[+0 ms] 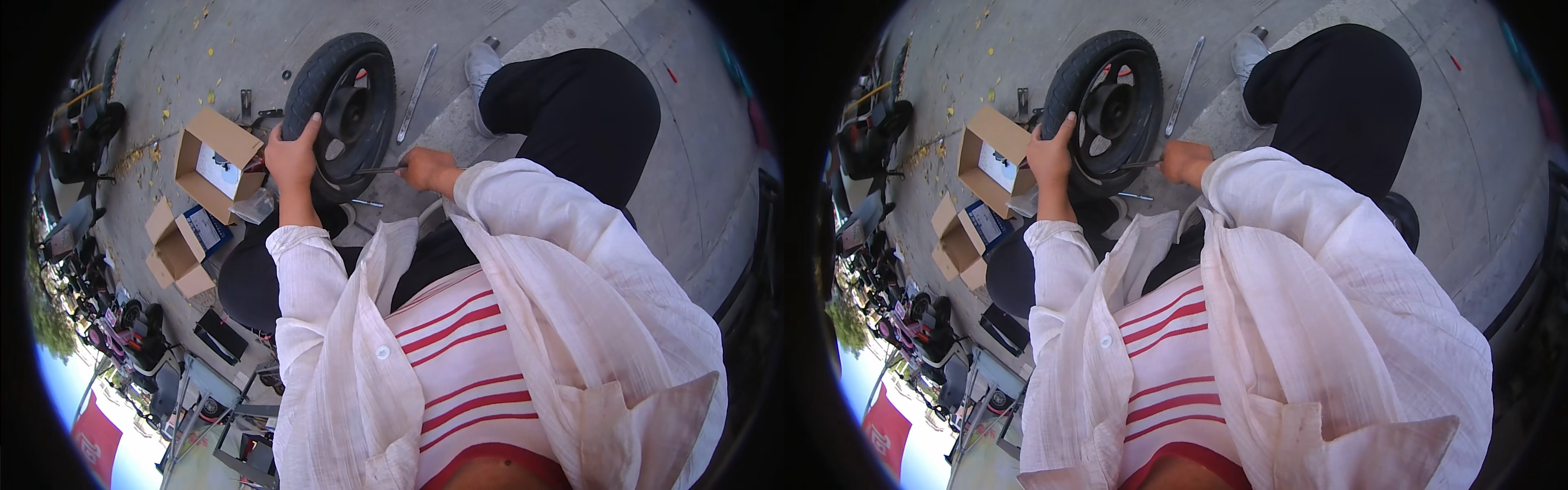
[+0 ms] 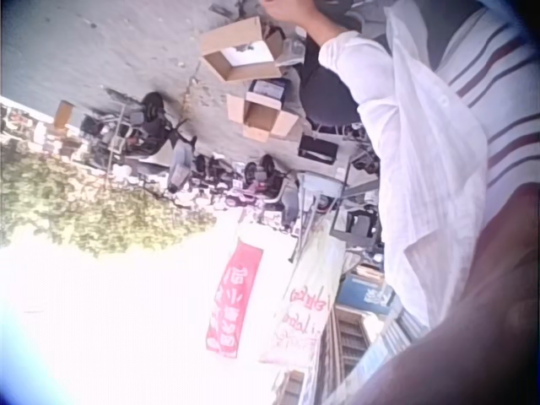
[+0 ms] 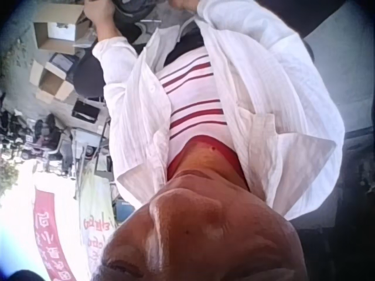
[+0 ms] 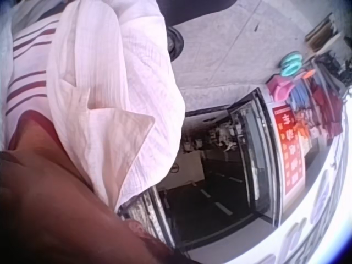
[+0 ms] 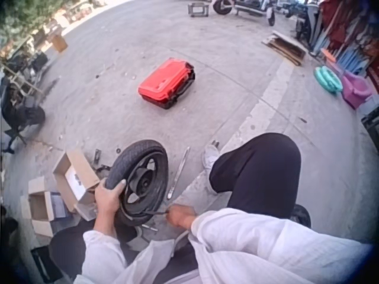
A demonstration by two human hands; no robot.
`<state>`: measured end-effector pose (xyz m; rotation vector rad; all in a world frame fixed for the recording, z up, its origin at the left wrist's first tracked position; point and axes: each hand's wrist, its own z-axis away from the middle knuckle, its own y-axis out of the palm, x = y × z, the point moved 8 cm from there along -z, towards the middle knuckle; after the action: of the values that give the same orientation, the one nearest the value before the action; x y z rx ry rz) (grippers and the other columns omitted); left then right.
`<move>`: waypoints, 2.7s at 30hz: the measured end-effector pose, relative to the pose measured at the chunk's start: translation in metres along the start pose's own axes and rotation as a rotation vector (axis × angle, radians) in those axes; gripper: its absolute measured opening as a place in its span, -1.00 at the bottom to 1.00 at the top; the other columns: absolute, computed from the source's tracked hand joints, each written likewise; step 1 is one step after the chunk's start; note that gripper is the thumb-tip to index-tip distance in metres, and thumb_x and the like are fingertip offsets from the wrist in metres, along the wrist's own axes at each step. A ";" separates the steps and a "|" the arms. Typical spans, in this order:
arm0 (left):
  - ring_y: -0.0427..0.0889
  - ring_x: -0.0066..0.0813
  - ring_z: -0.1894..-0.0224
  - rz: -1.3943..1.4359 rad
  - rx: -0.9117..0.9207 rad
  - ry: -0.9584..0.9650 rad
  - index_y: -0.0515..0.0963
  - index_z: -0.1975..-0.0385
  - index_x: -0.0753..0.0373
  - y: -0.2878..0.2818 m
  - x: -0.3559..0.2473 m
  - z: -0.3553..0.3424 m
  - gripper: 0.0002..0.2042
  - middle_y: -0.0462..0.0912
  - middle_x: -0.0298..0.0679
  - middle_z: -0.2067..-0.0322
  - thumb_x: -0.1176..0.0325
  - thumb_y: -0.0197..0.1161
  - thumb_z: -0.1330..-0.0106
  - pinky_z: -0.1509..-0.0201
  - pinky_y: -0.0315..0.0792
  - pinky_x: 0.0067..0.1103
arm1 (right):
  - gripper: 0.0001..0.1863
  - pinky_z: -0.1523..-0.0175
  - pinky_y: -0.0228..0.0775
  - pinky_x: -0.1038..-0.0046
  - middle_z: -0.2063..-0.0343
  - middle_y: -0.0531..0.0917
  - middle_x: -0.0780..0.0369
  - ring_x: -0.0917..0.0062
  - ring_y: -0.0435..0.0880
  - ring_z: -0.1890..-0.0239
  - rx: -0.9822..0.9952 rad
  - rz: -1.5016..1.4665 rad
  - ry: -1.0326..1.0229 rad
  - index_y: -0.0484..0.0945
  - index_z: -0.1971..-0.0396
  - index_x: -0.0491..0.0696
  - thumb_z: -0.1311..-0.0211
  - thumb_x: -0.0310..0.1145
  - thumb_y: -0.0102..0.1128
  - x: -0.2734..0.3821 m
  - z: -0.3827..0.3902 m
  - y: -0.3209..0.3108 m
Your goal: The person uses tire levers to pry a tire off a small wheel rim. They repeatedly insert the levers between the tire bead and rim, lever the bead over the rim edge, and rotate the wheel to continue the removal process.
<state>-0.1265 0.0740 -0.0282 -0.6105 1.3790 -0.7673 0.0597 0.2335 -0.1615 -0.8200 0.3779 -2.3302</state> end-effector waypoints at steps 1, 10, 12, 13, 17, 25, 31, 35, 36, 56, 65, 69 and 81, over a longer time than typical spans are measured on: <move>0.68 -0.15 0.12 0.000 -0.005 -0.006 0.61 0.12 0.44 0.000 0.000 -0.002 -0.27 0.69 0.06 0.23 -0.15 0.46 0.11 -0.04 0.45 -0.41 | -0.65 -0.02 0.49 0.26 0.15 0.71 0.19 0.25 0.68 0.05 -0.001 -0.012 0.011 0.70 0.14 0.11 -0.24 -0.02 0.16 0.000 0.002 -0.001; 0.68 -0.13 0.15 -0.022 -0.015 -0.029 0.64 0.18 0.40 0.004 0.009 -0.020 -0.32 0.70 0.05 0.27 -0.16 0.45 0.10 -0.02 0.46 -0.41 | -0.63 -0.09 0.45 0.27 0.11 0.70 0.18 0.25 0.66 0.01 -0.022 -0.103 0.075 0.69 0.10 0.14 -0.23 0.01 0.17 -0.004 0.009 0.004; 0.68 -0.13 0.17 -0.013 -0.006 -0.044 0.64 0.19 0.41 0.003 0.003 -0.021 -0.32 0.70 0.05 0.28 -0.15 0.45 0.09 -0.01 0.46 -0.41 | -0.63 -0.10 0.45 0.27 0.11 0.70 0.17 0.24 0.66 0.00 -0.024 -0.123 0.093 0.69 0.10 0.13 -0.23 0.01 0.16 -0.007 0.008 0.005; 0.68 -0.13 0.17 -0.009 -0.001 -0.052 0.64 0.19 0.42 0.003 -0.001 -0.021 -0.32 0.70 0.05 0.28 -0.15 0.45 0.09 -0.01 0.46 -0.41 | -0.63 -0.11 0.45 0.27 0.12 0.70 0.17 0.24 0.65 0.00 -0.026 -0.126 0.098 0.69 0.11 0.12 -0.23 0.02 0.16 -0.008 0.008 0.006; 0.68 -0.15 0.18 0.001 0.029 -0.061 0.63 0.19 0.44 0.004 0.003 -0.029 -0.32 0.70 0.04 0.28 -0.13 0.46 0.09 -0.01 0.46 -0.41 | -0.63 -0.09 0.45 0.25 0.13 0.70 0.16 0.22 0.65 -0.01 -0.039 -0.148 0.084 0.70 0.15 0.10 -0.23 0.03 0.16 -0.006 0.009 0.005; 0.67 -0.18 0.13 -0.006 0.043 0.044 0.56 0.05 0.46 0.006 0.000 -0.016 -0.26 0.69 0.04 0.19 -0.11 0.48 0.07 -0.03 0.45 -0.42 | -0.67 0.03 0.51 0.28 0.20 0.73 0.17 0.30 0.69 0.06 -0.110 0.376 -0.323 0.71 0.22 0.03 -0.18 -0.05 0.24 0.039 -0.014 -0.050; 0.66 -0.25 0.15 0.033 0.048 0.005 0.56 0.05 0.42 0.004 -0.015 0.015 -0.29 0.69 -0.01 0.20 -0.07 0.51 0.07 -0.02 0.46 -0.47 | -0.72 0.08 0.53 0.31 0.19 0.74 0.22 0.38 0.71 0.09 -0.079 0.587 -0.426 0.72 0.23 0.06 -0.15 -0.11 0.28 0.062 -0.015 -0.059; 0.66 -0.25 0.15 0.045 0.036 0.011 0.55 0.05 0.43 0.002 -0.012 0.020 -0.30 0.69 -0.02 0.20 -0.05 0.51 0.06 -0.02 0.46 -0.46 | -0.69 0.15 0.53 0.26 0.32 0.75 0.21 0.31 0.73 0.18 -0.140 0.611 -0.500 0.71 0.37 0.01 -0.11 -0.04 0.31 0.075 -0.008 -0.071; 0.66 -0.25 0.15 0.050 0.037 0.017 0.55 0.05 0.43 0.003 -0.010 0.020 -0.30 0.69 -0.02 0.20 -0.05 0.51 0.06 -0.02 0.46 -0.46 | -0.69 0.15 0.53 0.26 0.33 0.75 0.21 0.31 0.73 0.19 -0.139 0.606 -0.508 0.71 0.37 0.01 -0.11 -0.04 0.31 0.077 -0.007 -0.074; 0.66 -0.26 0.22 0.075 -0.012 -0.036 0.60 0.14 0.43 -0.003 0.019 0.001 -0.35 0.70 -0.03 0.28 -0.09 0.48 0.02 0.03 0.45 -0.46 | -0.64 0.02 0.46 0.23 0.21 0.71 0.10 0.25 0.67 0.07 0.085 0.164 -0.107 0.71 0.20 0.07 -0.25 0.01 0.15 0.024 0.001 -0.020; 0.61 -0.25 0.09 0.478 -0.057 -0.340 0.54 0.05 0.53 0.012 0.063 -0.035 -0.34 0.63 0.02 0.09 0.01 0.47 -0.07 -0.05 0.43 -0.46 | -0.54 -0.03 0.44 0.15 0.22 0.69 0.01 0.09 0.65 0.10 -0.055 -0.451 -0.125 0.67 0.16 -0.09 -0.32 0.01 0.07 0.010 -0.002 0.048; 0.58 -0.21 0.03 0.626 -0.060 -0.491 0.47 -0.08 0.53 0.018 0.108 -0.035 -0.33 0.56 0.02 -0.04 0.08 0.45 -0.12 -0.12 0.41 -0.44 | -0.56 -0.03 0.44 0.18 0.21 0.69 0.06 0.13 0.65 0.09 0.008 -0.255 -0.121 0.67 0.19 -0.05 -0.31 0.03 0.07 0.012 0.002 0.002; 0.61 -0.22 0.07 0.189 0.086 -0.061 0.50 0.04 0.46 0.019 0.010 0.000 -0.27 0.63 0.01 0.13 -0.11 0.46 0.00 -0.06 0.41 -0.44 | -0.51 0.08 0.45 0.19 0.29 0.70 0.04 0.10 0.65 0.18 -0.283 -0.305 -0.036 0.67 0.32 -0.05 -0.30 0.10 0.03 0.023 0.036 -0.081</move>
<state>-0.1242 0.0781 -0.0487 -0.4258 1.3199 -0.6475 0.0313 0.2780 -0.0868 -1.1207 0.6144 -2.5733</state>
